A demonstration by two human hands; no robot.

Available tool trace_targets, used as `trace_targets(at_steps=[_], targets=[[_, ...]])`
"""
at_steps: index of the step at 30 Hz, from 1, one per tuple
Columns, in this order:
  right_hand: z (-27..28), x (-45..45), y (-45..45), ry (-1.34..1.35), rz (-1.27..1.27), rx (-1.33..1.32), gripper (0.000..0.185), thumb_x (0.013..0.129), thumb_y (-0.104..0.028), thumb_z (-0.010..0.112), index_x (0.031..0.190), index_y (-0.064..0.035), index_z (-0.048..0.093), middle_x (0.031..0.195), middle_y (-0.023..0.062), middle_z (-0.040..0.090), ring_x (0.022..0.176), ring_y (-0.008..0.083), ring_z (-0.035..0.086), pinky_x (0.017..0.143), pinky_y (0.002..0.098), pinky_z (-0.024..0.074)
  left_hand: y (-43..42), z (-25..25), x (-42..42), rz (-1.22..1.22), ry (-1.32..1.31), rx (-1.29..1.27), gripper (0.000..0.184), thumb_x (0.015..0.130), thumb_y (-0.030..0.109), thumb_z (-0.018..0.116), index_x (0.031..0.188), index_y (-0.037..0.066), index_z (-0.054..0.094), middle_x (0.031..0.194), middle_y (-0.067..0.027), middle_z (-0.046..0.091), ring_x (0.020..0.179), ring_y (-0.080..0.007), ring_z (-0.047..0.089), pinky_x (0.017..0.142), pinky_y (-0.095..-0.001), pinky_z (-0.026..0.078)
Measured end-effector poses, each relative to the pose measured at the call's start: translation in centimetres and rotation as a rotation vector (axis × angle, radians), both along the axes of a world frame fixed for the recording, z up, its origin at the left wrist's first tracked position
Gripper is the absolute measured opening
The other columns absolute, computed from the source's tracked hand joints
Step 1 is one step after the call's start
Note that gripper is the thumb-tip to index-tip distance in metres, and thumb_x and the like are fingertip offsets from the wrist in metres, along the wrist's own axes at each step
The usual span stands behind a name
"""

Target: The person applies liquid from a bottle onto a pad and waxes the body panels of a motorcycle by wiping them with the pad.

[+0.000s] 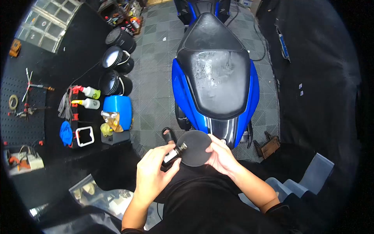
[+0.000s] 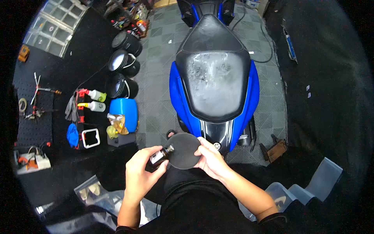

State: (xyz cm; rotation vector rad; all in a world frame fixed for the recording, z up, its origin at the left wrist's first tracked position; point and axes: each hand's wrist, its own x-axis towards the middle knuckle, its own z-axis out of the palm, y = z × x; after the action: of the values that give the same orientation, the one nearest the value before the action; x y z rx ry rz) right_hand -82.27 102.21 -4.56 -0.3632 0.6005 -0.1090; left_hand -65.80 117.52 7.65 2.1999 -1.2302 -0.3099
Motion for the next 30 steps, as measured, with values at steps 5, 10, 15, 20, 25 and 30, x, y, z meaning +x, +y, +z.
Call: trace_targets(at_steps=[5, 10, 15, 20, 25, 30], targets=[[0.9, 5.5, 1.8, 0.066, -0.078, 0.108, 0.058, 0.091, 0.003, 0.051, 0.148, -0.0048, 0.051, 0.14, 0.0124, 0.059, 0.129, 0.0289, 0.063, 0.105, 0.0556, 0.0565, 1.3, -4.1, 8.6, -0.147, 0.239, -0.153, 0.045, 0.077, 0.005, 0.091, 0.118, 0.002, 0.072, 0.109, -0.015, 0.078, 0.101, -0.0287, 0.077, 0.087, -0.037, 0.061], [2.9, 10.6, 2.1, 0.736, -0.329, -1.216, 0.061, 0.089, 0.013, 0.046, 0.147, 0.0, 0.061, 0.139, 0.0174, 0.069, 0.123, 0.0316, 0.07, 0.111, 0.0422, 0.0536, 1.6, -9.5, 18.0, -0.249, 0.44, -0.276, 0.042, 0.08, 0.006, 0.091, 0.116, 0.001, 0.069, 0.115, -0.0149, 0.077, 0.103, -0.0285, 0.077, 0.09, -0.0375, 0.062], [-2.7, 15.4, 1.4, 0.925, 0.658, -2.224, 0.068, 0.085, 0.005, 0.062, 0.153, -0.006, 0.056, 0.157, 0.0204, 0.055, 0.149, 0.0385, 0.049, 0.122, 0.0484, 0.0421, 3.8, -12.4, 22.8, -0.308, 0.551, -0.271, 0.048, 0.08, 0.006, 0.091, 0.121, 0.003, 0.065, 0.116, -0.0139, 0.077, 0.102, -0.029, 0.077, 0.089, -0.0383, 0.062], [-7.0, 21.4, -1.2, 0.696, 0.86, -2.338, 0.079, 0.086, -0.003, 0.063, 0.159, 0.0125, 0.036, 0.167, 0.0304, 0.035, 0.158, 0.0433, 0.031, 0.129, 0.0552, 0.0294, 6.8, -15.3, 25.1, -0.204, 0.673, -0.23, 0.044, 0.079, 0.005, 0.091, 0.115, 0.002, 0.065, 0.116, -0.0153, 0.077, 0.102, -0.0279, 0.077, 0.089, -0.0376, 0.063], [-14.6, 32.6, -8.5, 0.564, 0.725, -2.557, 0.061, 0.095, -0.007, 0.053, 0.153, 0.0125, 0.045, 0.162, 0.0314, 0.042, 0.153, 0.045, 0.04, 0.127, 0.0535, 0.0319, 8.8, -17.5, 26.2, -0.118, 0.668, -0.223, 0.045, 0.078, 0.004, 0.092, 0.116, 0.002, 0.066, 0.115, -0.0154, 0.077, 0.102, -0.0285, 0.077, 0.088, -0.0386, 0.063], [-16.8, 35.4, -10.9, 0.56, 0.791, -2.673, 0.048, 0.098, -0.011, 0.051, 0.14, 0.0119, 0.059, 0.156, 0.0247, 0.053, 0.148, 0.0385, 0.047, 0.122, 0.0497, 0.0383, 8.8, -17.4, 27.0, -0.128, 0.651, -0.222, 0.045, 0.078, 0.004, 0.092, 0.115, 0.001, 0.066, 0.116, -0.016, 0.077, 0.102, -0.0282, 0.077, 0.088, -0.0384, 0.063]])
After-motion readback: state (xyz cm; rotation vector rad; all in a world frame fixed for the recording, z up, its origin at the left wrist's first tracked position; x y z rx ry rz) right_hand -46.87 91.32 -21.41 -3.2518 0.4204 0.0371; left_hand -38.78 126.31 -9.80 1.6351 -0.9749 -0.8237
